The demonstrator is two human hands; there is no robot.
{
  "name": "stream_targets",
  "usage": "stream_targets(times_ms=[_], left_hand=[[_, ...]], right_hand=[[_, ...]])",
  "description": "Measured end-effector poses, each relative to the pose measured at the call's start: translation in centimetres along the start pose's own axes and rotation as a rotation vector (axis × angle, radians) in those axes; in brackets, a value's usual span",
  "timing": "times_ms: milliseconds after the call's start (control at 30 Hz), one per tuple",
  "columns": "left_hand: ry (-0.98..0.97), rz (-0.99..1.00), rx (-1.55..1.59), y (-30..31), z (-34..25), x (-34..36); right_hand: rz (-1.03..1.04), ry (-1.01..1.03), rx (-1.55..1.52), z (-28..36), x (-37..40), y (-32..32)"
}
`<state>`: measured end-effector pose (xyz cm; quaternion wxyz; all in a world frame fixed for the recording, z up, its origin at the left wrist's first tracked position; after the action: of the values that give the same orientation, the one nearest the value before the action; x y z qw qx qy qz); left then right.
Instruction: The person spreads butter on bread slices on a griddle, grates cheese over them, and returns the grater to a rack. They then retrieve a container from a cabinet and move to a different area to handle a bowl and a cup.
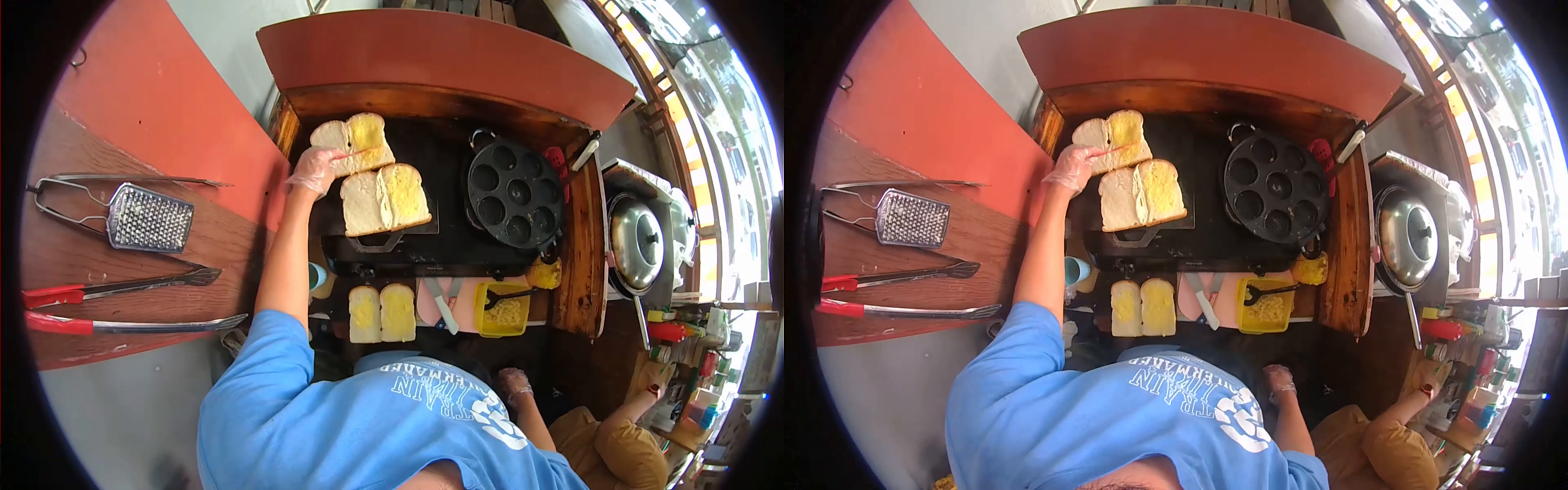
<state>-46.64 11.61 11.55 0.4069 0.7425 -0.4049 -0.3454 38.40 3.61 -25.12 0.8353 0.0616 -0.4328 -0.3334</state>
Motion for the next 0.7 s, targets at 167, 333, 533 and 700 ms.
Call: stream_targets(times_ms=[167, 333, 533, 700], left_hand=[[0.038, -0.248, -0.175, -0.2, 2.9, -3.4], [0.038, 0.009, -0.061, 0.0, -1.3, -2.6], [0.011, 0.237, -0.043, -1.6, -7.2, 4.9], [-0.286, 0.237, -0.149, -0.7, -9.8, 7.5]], right_hand=[[0.169, -0.008, 0.71, 8.1, 3.6, 0.4], [0.216, -0.192, 0.653, 9.4, 3.2, 1.1], [0.08, -0.109, 0.389, 12.1, 2.4, 2.1], [0.196, 0.283, 0.989, 14.3, 1.5, 1.5]])
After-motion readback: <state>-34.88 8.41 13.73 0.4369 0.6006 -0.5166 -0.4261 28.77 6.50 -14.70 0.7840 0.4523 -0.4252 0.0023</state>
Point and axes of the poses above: each hand's wrist, its own x-axis away from the middle knuckle, its own y-axis out of the back of the hand, z = x × y, the point moved 6 cm from there along -x, towards the middle knuckle, and after that the axes turned 1 degree about -z, right-handed, at the moved point
